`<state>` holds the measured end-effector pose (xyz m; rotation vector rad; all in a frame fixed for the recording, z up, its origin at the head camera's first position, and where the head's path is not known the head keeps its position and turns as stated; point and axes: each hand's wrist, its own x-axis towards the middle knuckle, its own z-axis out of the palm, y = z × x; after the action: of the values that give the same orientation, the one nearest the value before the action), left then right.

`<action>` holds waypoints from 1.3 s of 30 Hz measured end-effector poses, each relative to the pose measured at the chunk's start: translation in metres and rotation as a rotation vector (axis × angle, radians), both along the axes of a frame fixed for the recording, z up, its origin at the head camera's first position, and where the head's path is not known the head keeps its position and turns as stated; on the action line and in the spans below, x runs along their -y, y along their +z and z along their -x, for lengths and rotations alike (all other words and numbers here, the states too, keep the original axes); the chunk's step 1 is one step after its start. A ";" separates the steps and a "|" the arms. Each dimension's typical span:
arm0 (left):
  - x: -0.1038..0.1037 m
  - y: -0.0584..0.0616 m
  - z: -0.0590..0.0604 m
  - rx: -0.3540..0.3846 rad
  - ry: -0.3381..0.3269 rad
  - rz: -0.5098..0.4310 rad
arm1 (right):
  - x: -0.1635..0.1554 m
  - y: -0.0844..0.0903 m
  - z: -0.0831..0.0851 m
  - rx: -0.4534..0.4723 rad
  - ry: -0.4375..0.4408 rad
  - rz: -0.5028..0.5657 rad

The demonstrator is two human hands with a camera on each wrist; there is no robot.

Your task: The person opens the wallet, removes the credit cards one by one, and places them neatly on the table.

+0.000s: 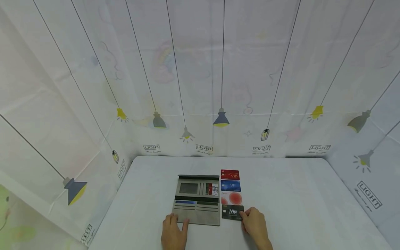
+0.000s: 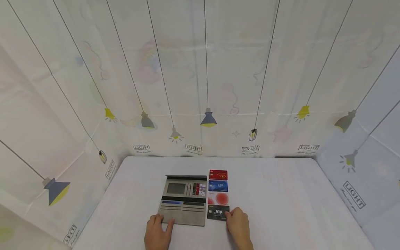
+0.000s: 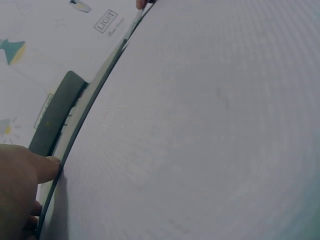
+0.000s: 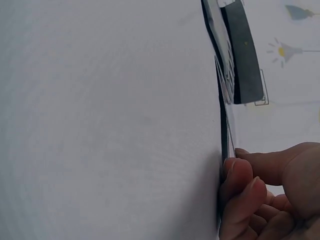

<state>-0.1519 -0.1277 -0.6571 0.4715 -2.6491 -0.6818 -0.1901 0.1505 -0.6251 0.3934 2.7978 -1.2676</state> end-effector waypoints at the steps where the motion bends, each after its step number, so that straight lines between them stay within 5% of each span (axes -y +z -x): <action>1: 0.000 0.000 0.000 0.000 0.002 0.001 | 0.000 0.001 0.000 0.002 0.003 -0.011; 39: 0.000 -0.006 0.002 -0.065 0.005 0.020 | 0.004 0.005 0.003 0.049 0.012 -0.149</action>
<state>-0.1539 -0.1276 -0.6635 0.4432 -2.5905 -0.6573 -0.1936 0.1469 -0.6202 0.4075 2.8569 -1.0356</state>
